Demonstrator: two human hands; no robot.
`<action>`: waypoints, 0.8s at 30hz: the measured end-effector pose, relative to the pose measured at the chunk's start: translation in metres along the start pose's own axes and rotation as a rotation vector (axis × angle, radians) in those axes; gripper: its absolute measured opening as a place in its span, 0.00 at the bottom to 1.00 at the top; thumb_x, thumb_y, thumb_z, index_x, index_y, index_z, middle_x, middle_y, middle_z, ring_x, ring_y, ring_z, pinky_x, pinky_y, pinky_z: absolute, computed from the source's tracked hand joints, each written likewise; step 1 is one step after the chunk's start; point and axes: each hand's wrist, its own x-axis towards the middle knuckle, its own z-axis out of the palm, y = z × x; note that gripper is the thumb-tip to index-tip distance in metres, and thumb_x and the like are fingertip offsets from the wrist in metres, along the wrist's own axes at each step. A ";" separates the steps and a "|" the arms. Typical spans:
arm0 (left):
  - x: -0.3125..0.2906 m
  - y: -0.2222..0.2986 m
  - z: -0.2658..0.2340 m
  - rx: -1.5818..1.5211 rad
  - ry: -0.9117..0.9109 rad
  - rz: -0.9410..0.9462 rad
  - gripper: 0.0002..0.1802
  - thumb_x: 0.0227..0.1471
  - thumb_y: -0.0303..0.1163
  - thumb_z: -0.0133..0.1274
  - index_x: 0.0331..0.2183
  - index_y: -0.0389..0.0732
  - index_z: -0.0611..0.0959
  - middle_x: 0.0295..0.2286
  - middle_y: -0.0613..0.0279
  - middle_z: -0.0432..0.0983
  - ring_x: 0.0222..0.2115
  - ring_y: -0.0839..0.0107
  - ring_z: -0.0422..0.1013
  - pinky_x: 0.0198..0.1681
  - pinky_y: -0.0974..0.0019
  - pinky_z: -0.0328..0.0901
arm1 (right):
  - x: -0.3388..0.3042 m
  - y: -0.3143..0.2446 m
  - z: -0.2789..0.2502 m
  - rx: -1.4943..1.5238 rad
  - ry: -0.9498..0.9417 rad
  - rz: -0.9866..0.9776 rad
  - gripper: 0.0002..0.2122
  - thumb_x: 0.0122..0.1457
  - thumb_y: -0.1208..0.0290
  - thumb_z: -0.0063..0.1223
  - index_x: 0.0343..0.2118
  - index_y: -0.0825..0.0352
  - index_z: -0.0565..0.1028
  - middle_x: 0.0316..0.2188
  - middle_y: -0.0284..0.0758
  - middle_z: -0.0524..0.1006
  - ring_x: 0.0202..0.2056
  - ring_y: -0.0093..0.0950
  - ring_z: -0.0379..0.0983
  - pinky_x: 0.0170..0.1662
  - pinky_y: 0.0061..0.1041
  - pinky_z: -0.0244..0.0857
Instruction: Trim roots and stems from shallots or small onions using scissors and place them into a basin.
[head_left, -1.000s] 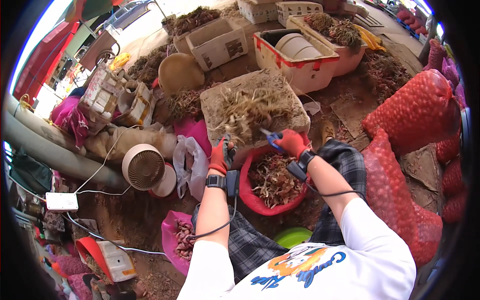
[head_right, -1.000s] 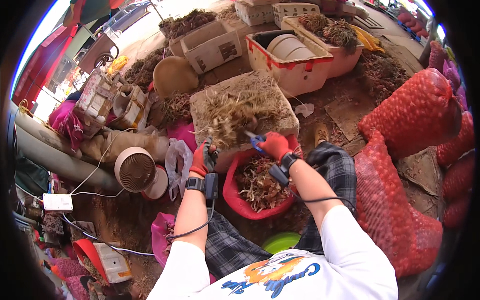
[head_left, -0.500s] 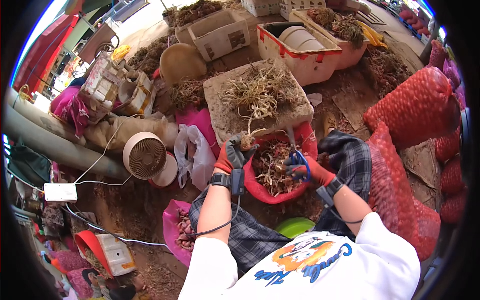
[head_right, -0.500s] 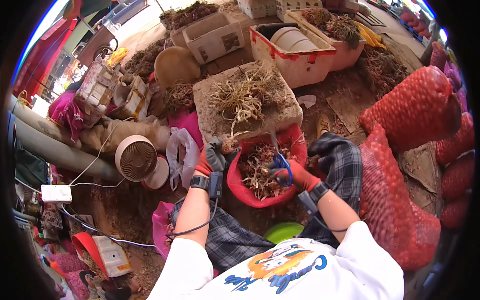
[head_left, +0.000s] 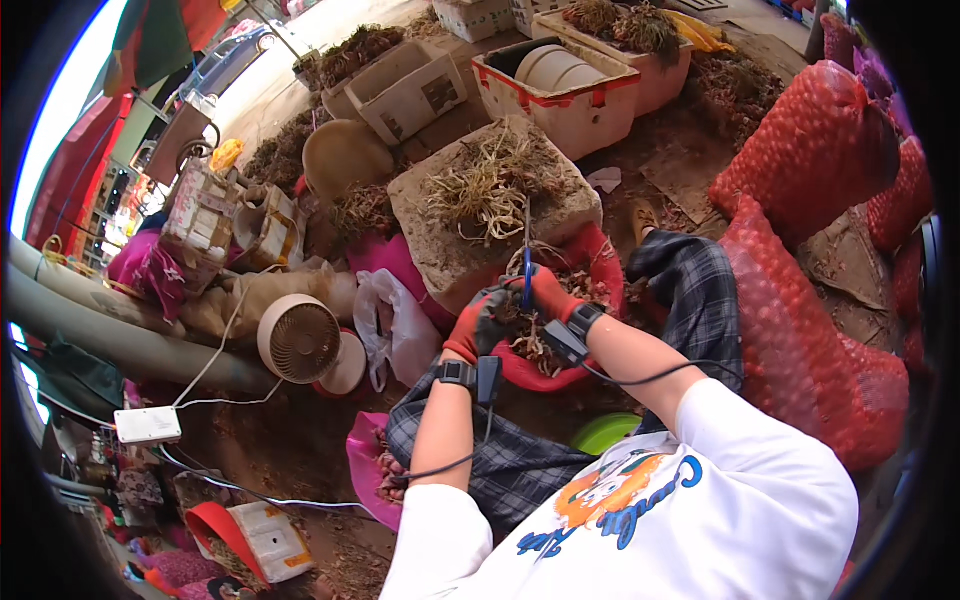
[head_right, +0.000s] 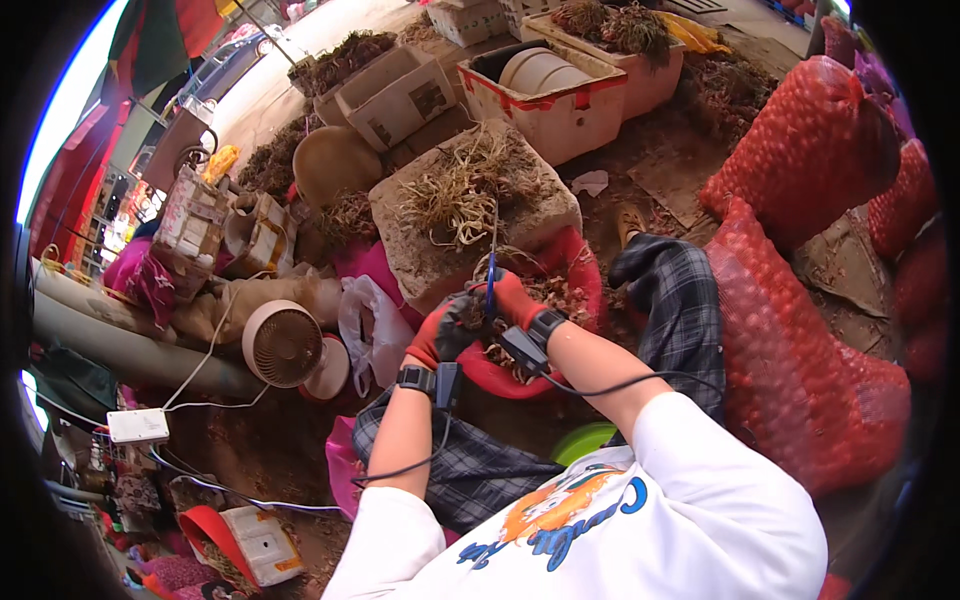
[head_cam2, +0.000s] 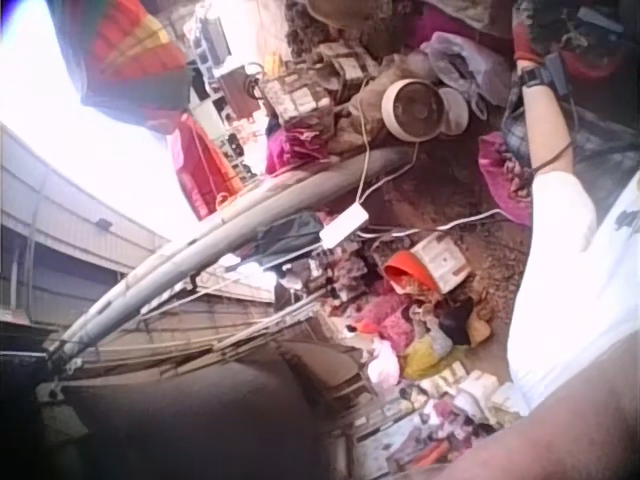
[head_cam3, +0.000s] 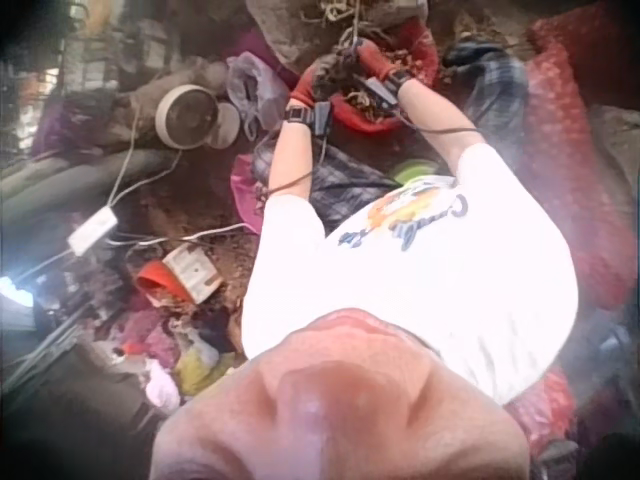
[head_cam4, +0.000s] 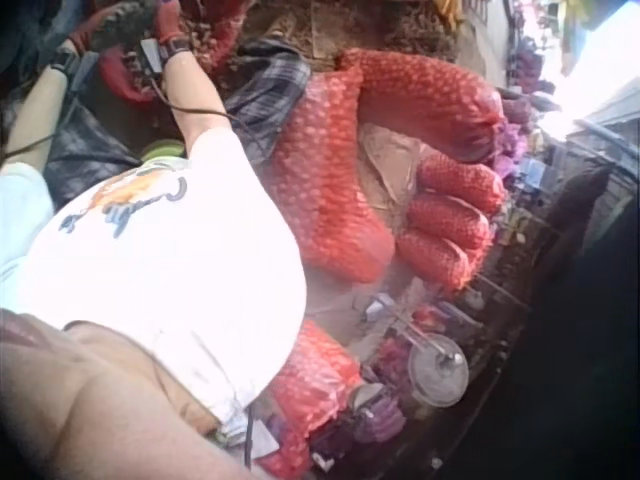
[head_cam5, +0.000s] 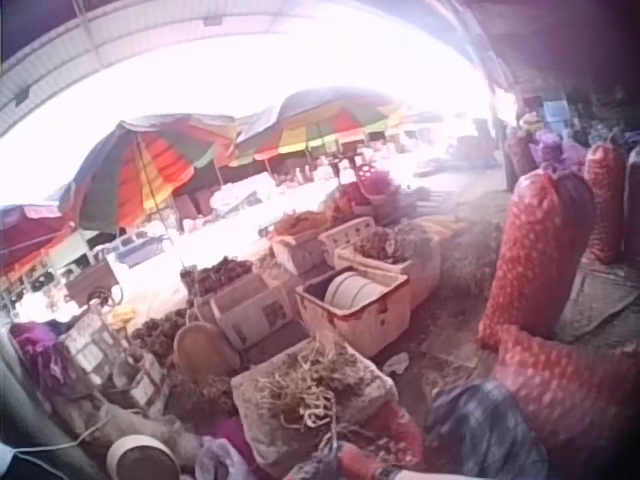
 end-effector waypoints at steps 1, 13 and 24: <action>0.004 -0.005 0.021 0.627 0.304 0.030 0.15 0.52 0.27 0.49 0.43 0.35 0.74 0.40 0.54 0.74 0.37 0.65 0.72 0.43 0.66 0.66 | 0.010 0.011 0.002 0.126 0.088 0.059 0.10 0.49 0.70 0.59 0.32 0.69 0.75 0.24 0.31 0.74 0.22 0.20 0.69 0.25 0.21 0.63; -0.013 0.011 -0.008 0.677 0.874 0.201 0.17 0.55 0.42 0.51 0.39 0.39 0.75 0.34 0.59 0.74 0.34 0.68 0.73 0.38 0.66 0.69 | -0.074 -0.019 -0.074 0.388 0.250 0.241 0.08 0.51 0.75 0.51 0.35 0.66 0.71 0.24 0.36 0.76 0.19 0.23 0.71 0.21 0.20 0.66; -0.001 -0.002 0.025 0.813 0.949 0.046 0.17 0.57 0.42 0.49 0.40 0.38 0.74 0.34 0.61 0.71 0.33 0.69 0.73 0.36 0.67 0.70 | -0.162 -0.043 -0.057 -0.016 -0.243 0.463 0.17 0.54 0.49 0.53 0.26 0.60 0.75 0.17 0.21 0.67 0.16 0.12 0.58 0.19 0.16 0.52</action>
